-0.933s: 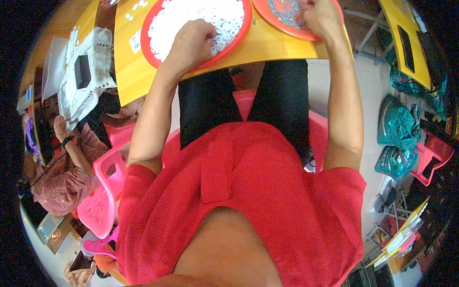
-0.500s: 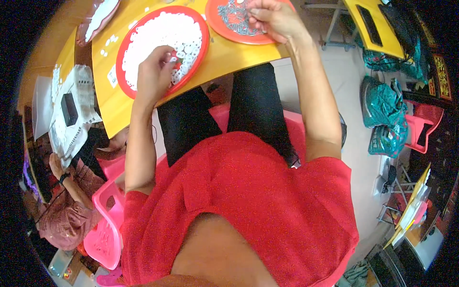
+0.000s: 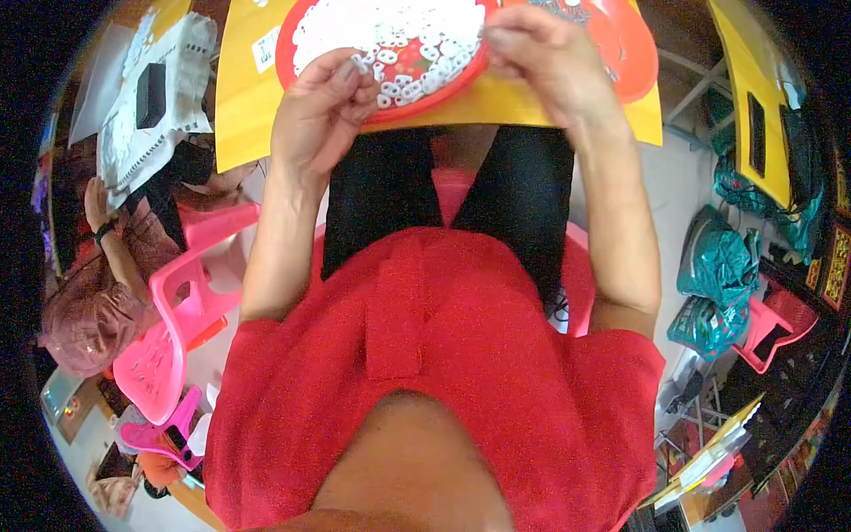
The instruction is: Assembling small white plastic pieces with silver metal rings manually.
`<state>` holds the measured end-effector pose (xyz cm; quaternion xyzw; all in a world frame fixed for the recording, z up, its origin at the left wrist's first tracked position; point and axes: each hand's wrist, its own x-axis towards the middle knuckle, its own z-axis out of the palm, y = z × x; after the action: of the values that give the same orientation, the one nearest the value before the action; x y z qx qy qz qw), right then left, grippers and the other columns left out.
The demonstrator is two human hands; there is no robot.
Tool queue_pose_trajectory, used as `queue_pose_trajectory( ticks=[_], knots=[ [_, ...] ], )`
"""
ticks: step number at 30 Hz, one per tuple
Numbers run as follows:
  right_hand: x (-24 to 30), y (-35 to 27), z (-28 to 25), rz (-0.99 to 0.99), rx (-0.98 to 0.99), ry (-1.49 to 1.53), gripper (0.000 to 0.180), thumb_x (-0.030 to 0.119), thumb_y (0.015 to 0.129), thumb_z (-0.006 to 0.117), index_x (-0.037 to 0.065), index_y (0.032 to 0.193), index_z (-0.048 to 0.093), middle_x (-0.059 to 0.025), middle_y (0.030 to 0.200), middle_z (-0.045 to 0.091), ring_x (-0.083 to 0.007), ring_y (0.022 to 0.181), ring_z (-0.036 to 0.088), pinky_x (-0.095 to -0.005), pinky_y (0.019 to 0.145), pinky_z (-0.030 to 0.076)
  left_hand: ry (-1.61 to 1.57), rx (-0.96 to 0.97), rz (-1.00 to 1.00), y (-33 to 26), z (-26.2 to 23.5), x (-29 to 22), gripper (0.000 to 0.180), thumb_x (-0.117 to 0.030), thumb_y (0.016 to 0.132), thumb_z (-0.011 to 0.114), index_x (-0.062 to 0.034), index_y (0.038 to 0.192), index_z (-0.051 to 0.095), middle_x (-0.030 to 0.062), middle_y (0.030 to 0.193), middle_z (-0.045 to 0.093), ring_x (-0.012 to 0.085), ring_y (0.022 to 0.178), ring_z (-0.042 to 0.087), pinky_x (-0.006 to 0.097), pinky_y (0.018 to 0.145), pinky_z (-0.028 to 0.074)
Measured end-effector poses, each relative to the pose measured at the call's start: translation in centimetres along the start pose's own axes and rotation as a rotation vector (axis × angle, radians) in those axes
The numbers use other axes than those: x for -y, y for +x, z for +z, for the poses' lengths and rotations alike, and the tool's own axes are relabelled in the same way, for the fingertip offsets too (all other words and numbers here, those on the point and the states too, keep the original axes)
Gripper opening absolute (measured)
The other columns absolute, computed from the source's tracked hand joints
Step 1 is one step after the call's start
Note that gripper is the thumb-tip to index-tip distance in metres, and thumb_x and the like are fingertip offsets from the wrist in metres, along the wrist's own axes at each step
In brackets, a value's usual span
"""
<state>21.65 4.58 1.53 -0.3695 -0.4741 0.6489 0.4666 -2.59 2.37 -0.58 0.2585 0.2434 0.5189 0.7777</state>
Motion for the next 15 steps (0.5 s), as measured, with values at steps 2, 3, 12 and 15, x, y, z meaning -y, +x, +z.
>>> queue_pose_trajectory(
  ticks=[2,3,12,15],
  knots=[
    [-0.5,0.3,2.9,0.037,0.067,-0.264,0.014,0.011,0.083,0.055,0.000,0.092,0.057,-0.0021,0.073,0.053,-0.0089,0.065,0.048,-0.0206,0.057,0.037,0.072,-0.031,0.011,-0.4,0.2,0.1,0.018,-0.004,0.083,0.051,-0.0008,0.100,0.054,0.0103,0.082,0.056,0.0152,0.070,0.051,0.023,0.057,0.039],
    [-0.8,0.3,4.2,0.045,0.065,-0.266,0.014,0.011,0.083,0.055,0.000,0.092,0.057,-0.0021,0.073,0.053,-0.0089,0.065,0.048,-0.0206,0.057,0.037,0.082,-0.039,0.009,-0.6,0.4,0.1,0.018,-0.003,0.084,0.050,0.0004,0.101,0.054,0.0105,0.083,0.057,0.0154,0.071,0.052,0.023,0.057,0.040],
    [-1.5,-1.0,7.5,0.162,0.037,0.177,0.015,0.009,0.083,0.054,-0.004,0.090,0.057,-0.0079,0.078,0.061,-0.0136,0.067,0.059,-0.0231,0.063,0.049,0.166,-0.044,0.107,-1.5,1.5,1.3,0.016,0.000,0.079,0.056,0.0031,0.094,0.059,0.0094,0.079,0.061,0.0130,0.067,0.058,0.021,0.056,0.046],
    [-1.9,-1.2,7.1,0.153,0.044,0.193,0.016,0.008,0.083,0.053,-0.006,0.091,0.056,-0.0099,0.079,0.061,-0.0169,0.070,0.061,-0.0263,0.066,0.051,0.187,-0.067,0.121,-1.6,1.9,1.5,0.015,0.001,0.079,0.056,0.0035,0.093,0.059,0.0092,0.078,0.062,0.0121,0.066,0.058,0.020,0.055,0.046]
  ],
)
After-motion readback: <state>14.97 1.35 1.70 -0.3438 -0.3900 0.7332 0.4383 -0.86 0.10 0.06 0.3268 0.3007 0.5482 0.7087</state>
